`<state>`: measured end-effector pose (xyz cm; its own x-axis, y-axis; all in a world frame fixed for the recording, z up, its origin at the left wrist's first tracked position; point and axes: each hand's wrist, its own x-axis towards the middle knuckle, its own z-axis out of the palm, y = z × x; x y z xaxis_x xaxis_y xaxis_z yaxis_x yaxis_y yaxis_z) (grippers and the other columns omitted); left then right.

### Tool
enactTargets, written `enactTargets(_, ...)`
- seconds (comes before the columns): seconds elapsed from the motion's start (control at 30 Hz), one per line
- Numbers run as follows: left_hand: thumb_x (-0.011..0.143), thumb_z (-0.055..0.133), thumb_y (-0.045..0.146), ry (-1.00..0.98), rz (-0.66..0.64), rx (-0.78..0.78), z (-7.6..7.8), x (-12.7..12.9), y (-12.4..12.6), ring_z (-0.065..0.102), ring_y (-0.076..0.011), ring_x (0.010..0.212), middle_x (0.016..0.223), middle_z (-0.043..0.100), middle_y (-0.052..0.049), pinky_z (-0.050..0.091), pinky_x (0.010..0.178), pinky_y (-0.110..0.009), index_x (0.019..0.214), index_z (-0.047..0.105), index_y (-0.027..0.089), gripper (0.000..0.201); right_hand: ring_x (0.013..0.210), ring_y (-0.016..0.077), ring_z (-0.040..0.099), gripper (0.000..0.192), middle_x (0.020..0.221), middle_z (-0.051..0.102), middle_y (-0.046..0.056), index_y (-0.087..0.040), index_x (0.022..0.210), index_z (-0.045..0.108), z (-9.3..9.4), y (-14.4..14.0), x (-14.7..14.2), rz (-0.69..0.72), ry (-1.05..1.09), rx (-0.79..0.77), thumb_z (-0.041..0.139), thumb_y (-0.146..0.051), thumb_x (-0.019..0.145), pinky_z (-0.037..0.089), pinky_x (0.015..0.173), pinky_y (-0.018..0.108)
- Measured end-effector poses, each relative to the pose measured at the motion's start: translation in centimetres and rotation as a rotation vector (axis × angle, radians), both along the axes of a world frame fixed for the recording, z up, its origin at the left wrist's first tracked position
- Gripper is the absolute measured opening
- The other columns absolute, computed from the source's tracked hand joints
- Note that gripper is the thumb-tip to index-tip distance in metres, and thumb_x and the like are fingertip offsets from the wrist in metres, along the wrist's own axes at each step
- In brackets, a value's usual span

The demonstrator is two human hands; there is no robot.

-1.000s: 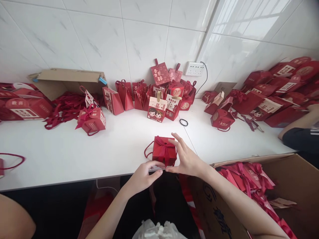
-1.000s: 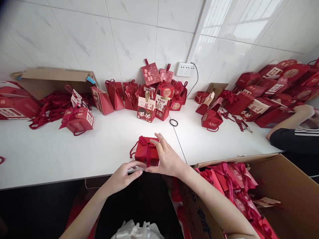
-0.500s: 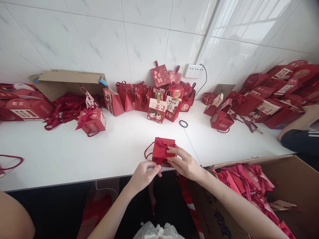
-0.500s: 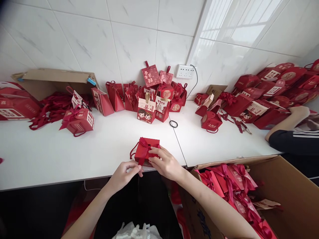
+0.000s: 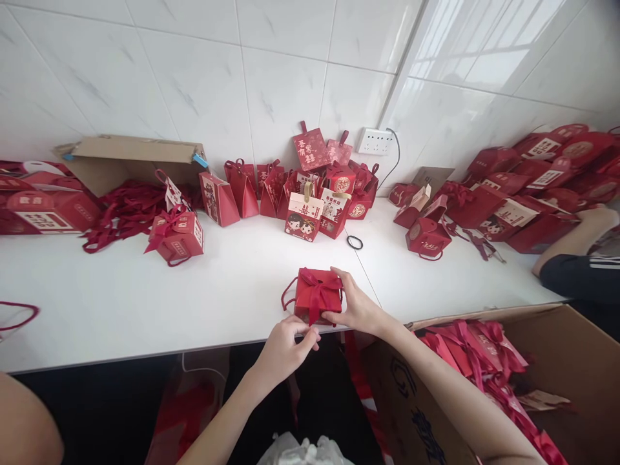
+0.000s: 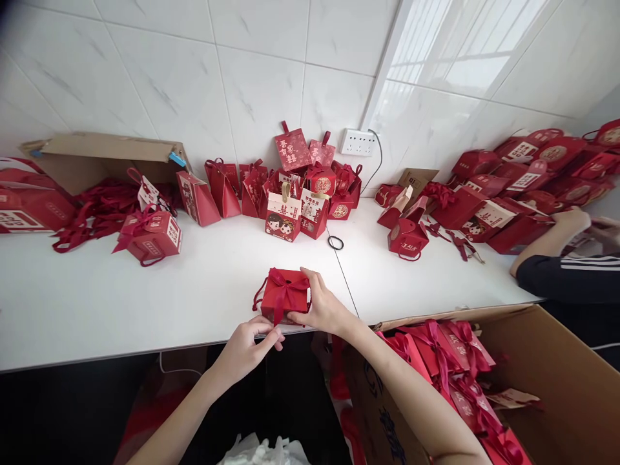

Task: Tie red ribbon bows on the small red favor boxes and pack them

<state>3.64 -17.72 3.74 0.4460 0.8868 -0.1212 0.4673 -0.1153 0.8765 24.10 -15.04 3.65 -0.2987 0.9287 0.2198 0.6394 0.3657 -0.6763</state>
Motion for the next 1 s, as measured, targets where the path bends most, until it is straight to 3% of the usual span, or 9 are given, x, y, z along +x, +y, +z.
enactTargets(0.13,0.085,0.043,0.038,0.087,-0.071,-0.045,-0.2,-0.6,0.4,0.063,-0.0191,0.08,0.082,0.068,-0.004,0.046,0.08,-0.031,0.062,0.068,0.019,0.039,0.121,0.0307,0.045,0.093,0.13,0.039,0.014,-0.025,0.139,0.023,0.3,0.2,1.0,-0.062,0.141,-0.09,0.075,-0.039,0.064,0.045,0.096,0.051)
enactTargets(0.23,0.084,0.045,0.036,0.067,-0.077,-0.024,-0.5,-0.6,1.0,0.063,-0.0196,0.086,0.089,0.068,-0.004,0.046,0.082,-0.03,0.078,0.069,0.02,0.03,0.116,0.0292,0.051,0.093,0.129,0.044,0.013,-0.027,0.138,0.024,1.3,0.1,2.6,-0.116,0.41,-0.122,0.075,-0.048,0.063,0.05,0.09,0.047)
enactTargets(0.4,0.085,0.044,0.036,-0.046,-0.121,-0.006,-1.4,1.9,2.5,0.062,-0.0186,0.086,0.094,0.069,-0.003,0.046,0.078,-0.029,0.088,0.065,0.02,0.027,0.096,0.0279,0.065,0.072,0.107,0.065,0.009,-0.026,0.122,0.05,2.6,-0.8,5.4,-0.137,0.82,0.007,0.059,-0.07,0.066,0.055,0.08,0.044)
enactTargets(0.5,0.085,0.042,0.035,-0.114,-0.195,-0.014,-2.0,4.5,3.0,0.063,-0.0182,0.084,0.089,0.069,-0.003,0.046,0.076,-0.029,0.089,0.064,0.019,0.027,0.083,0.0262,0.069,0.058,0.091,0.071,0.007,-0.026,0.108,0.06,3.2,-2.1,6.9,-0.244,0.908,0.068,0.041,-0.071,0.077,0.058,0.066,0.041)
enactTargets(0.6,0.085,0.042,0.033,-0.12,-0.286,0.018,-2.4,7.0,2.9,0.063,-0.0179,0.081,0.087,0.069,-0.003,0.046,0.074,-0.028,0.088,0.065,0.019,0.028,0.077,0.025,0.069,0.056,0.084,0.073,0.006,-0.025,0.101,0.065,3.8,-3.8,8.0,-0.326,0.956,0.041,0.032,-0.066,0.084,0.058,0.06,0.04)
enactTargets(0.73,0.084,0.043,0.031,-0.036,-0.336,0.142,-2.6,9.0,2.6,0.061,-0.0203,0.085,0.087,0.07,-0.003,0.044,0.081,-0.033,0.084,0.067,0.02,0.026,0.078,0.026,0.07,0.055,0.078,0.073,0.004,-0.025,0.096,0.068,4.1,-5.9,9.0,-0.375,1.018,0.014,0.032,-0.064,0.085,0.059,0.066,0.043)
enactTargets(0.9,0.085,0.043,0.03,0.027,-0.343,0.22,-3.4,9.5,2.8,0.062,-0.0203,0.085,0.086,0.07,-0.002,0.042,0.089,-0.037,0.084,0.066,0.022,0.024,0.089,0.0259,0.069,0.052,0.081,0.074,0.004,-0.024,0.092,0.069,3.8,-8.3,9.7,-0.472,1.131,-0.042,0.035,-0.063,0.085,0.059,0.072,0.042)
enactTargets(1.0,0.087,0.041,0.028,-0.05,-0.299,0.313,-3.1,9.5,2.0,0.063,-0.0195,0.087,0.09,0.069,-0.004,0.046,0.085,-0.034,0.088,0.063,0.02,0.023,0.093,0.0243,0.068,0.054,0.087,0.074,0.004,-0.024,0.095,0.068,3.5,-9.6,9.7,-0.491,1.135,-0.037,0.029,-0.062,0.087,0.058,0.075,0.04)
